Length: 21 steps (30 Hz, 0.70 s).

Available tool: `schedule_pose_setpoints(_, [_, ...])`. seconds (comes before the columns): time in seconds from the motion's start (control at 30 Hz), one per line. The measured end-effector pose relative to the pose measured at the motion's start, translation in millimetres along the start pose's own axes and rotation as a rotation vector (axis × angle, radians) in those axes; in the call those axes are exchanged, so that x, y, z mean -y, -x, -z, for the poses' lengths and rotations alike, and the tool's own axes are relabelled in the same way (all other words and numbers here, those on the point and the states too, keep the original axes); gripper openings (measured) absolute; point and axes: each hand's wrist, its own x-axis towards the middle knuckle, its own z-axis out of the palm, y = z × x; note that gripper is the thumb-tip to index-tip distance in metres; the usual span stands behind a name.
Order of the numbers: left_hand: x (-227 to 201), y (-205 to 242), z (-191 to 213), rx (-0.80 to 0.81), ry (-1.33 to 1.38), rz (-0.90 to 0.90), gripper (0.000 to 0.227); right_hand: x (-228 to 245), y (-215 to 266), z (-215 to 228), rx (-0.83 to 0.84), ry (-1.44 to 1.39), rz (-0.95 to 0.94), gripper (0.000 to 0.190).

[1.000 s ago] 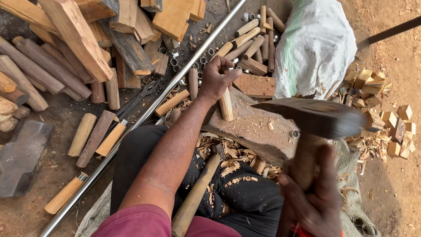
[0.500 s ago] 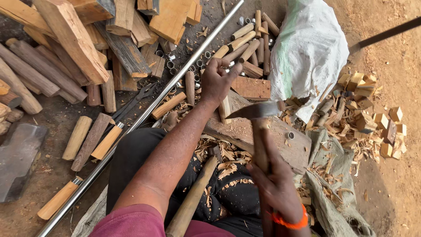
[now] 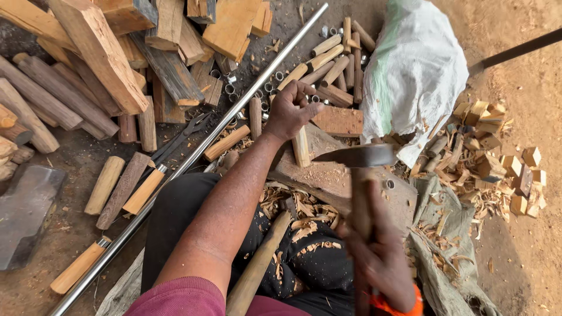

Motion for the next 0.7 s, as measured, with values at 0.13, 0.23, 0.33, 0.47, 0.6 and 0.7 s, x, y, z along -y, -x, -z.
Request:
schedule_pose_setpoints(0.13, [10.0, 3.2, -1.6, 0.036, -0.065, -0.04, 0.038, -1.4, 40.8, 30.8, -0.161, -0.323, 0.319, 0.094])
schedule_pose_setpoints(0.23, [8.2, 2.1, 0.8, 0.063, -0.04, -0.044, 0.038, -6.3, 32.1, 32.9, 0.034, -0.394, 0.425, 0.09])
schedule_pose_setpoints(0.33, [-0.2, 3.1, 1.4, 0.078, -0.08, -0.059, 0.038, -25.8, 0.2, 8.0, 0.052, -0.063, 0.178, 0.088])
schedule_pose_setpoints(0.47, [-17.8, 0.5, -14.9, -0.05, -0.227, 0.072, 0.034, -49.2, -16.6, -14.8, 0.085, -0.147, -0.002, 0.091])
schedule_pose_setpoints(0.6, [-35.8, -7.0, -34.6, -0.178, -0.31, 0.266, 0.034, -41.9, -11.4, -5.0, 0.092, -0.063, -0.027, 0.093])
schedule_pose_setpoints(0.7, [-37.6, -12.8, -29.0, -0.128, -0.313, 0.203, 0.026, -19.3, -2.1, 7.5, 0.038, -0.056, 0.037, 0.094])
